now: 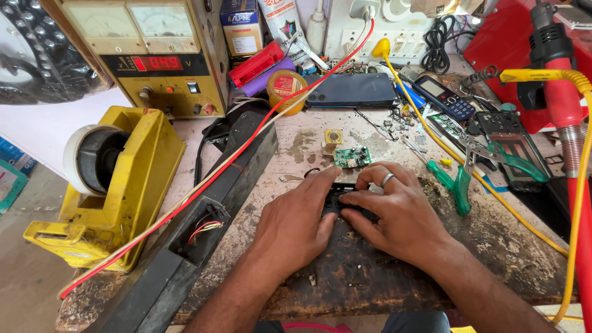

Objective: The person uses a soldering iron to apply solder to a small black plastic component and a green circuit board. They also use pliers to adjust a small yellow component and handle a roll of solder wire. The work is performed on a cluttered workbench with various tools and electronic parts.

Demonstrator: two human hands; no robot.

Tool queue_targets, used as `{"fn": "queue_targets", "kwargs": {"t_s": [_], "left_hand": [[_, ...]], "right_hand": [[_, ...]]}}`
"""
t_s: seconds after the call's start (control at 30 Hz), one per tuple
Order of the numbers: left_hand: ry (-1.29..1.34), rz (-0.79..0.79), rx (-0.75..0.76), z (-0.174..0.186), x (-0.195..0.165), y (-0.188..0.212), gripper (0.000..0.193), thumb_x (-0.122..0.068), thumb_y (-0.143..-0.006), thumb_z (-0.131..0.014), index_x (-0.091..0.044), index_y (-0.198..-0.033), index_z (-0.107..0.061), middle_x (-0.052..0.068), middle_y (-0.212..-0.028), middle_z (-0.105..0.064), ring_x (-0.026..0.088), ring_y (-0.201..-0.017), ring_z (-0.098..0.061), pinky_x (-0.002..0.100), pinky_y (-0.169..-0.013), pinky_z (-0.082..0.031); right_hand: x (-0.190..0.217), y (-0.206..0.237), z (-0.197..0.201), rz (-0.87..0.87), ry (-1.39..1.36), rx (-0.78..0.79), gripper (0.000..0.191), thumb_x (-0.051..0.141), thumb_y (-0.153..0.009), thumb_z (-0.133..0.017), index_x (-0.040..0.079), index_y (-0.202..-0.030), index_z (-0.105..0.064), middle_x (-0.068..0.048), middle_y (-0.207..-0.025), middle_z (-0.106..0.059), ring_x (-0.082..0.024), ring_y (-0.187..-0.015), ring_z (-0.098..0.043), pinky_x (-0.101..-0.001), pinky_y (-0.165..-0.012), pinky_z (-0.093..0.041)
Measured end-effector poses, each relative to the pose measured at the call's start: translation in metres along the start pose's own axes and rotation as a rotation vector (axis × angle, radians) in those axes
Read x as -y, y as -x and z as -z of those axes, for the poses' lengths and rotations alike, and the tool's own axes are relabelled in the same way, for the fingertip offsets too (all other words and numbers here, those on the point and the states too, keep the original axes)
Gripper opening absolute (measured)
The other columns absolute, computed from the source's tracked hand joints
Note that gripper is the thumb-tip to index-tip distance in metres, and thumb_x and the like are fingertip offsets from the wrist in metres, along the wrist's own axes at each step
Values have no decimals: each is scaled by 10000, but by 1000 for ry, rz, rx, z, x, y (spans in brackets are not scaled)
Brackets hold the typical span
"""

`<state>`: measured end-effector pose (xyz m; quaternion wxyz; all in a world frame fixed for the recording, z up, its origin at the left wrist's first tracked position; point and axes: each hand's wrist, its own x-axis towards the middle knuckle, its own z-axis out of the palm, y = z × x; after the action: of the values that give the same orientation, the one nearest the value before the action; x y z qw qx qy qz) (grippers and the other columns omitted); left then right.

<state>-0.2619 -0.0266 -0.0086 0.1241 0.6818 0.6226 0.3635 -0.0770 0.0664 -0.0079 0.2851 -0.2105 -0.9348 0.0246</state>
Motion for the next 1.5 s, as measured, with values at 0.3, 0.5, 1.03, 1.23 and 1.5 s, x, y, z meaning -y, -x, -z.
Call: {"fn": "queue_targets", "kwargs": {"t_s": [0.3,0.5,1.03,1.23,1.5], "left_hand": [[-51,-58,-39,14,14,6,524,-179,-813,-774,-108,-1303,-602,91,-1267,-642,338,-1068,-668,448,-833,-544],[-46,-117,-137,27,30,10,488,-113,-786,-797,-92,-1252,-651,94,-1089,-643,328,-1031,-653,443,-836,-526],[181,-124,-256,23,22,8,429,-13,-803,-784,-68,-1220,-700,119,-1033,-648,297,-921,-673,396,-777,-556],[89,-353,-467,33,20,21,380,-8,-850,-789,-45,-1219,-708,124,-1057,-641,300,-972,-670,388,-815,-563],[26,-478,-443,45,22,17,374,21,-839,-734,-10,-1211,-720,107,-1054,-630,276,-1014,-668,378,-832,-573]], "right_hand": [[2,16,7,-166,-78,-20,166,171,-807,-785,129,-968,-782,-89,-1188,-701,-291,-1179,-612,-433,-983,-468],[8,19,-9,-509,-404,-71,234,153,-862,-759,68,-1080,-765,-46,-1012,-781,-152,-935,-730,-282,-834,-569],[9,-9,-19,-948,-1022,33,317,167,-883,-728,-12,-1143,-754,-54,-903,-768,-93,-770,-677,-252,-620,-533],[18,-9,-23,-963,-1123,-120,272,169,-861,-782,-6,-1068,-767,-58,-844,-737,-97,-719,-638,-240,-610,-497],[15,-14,-30,-949,-1094,-109,220,226,-840,-804,18,-912,-804,-29,-792,-747,-84,-699,-620,-253,-624,-469]]}}
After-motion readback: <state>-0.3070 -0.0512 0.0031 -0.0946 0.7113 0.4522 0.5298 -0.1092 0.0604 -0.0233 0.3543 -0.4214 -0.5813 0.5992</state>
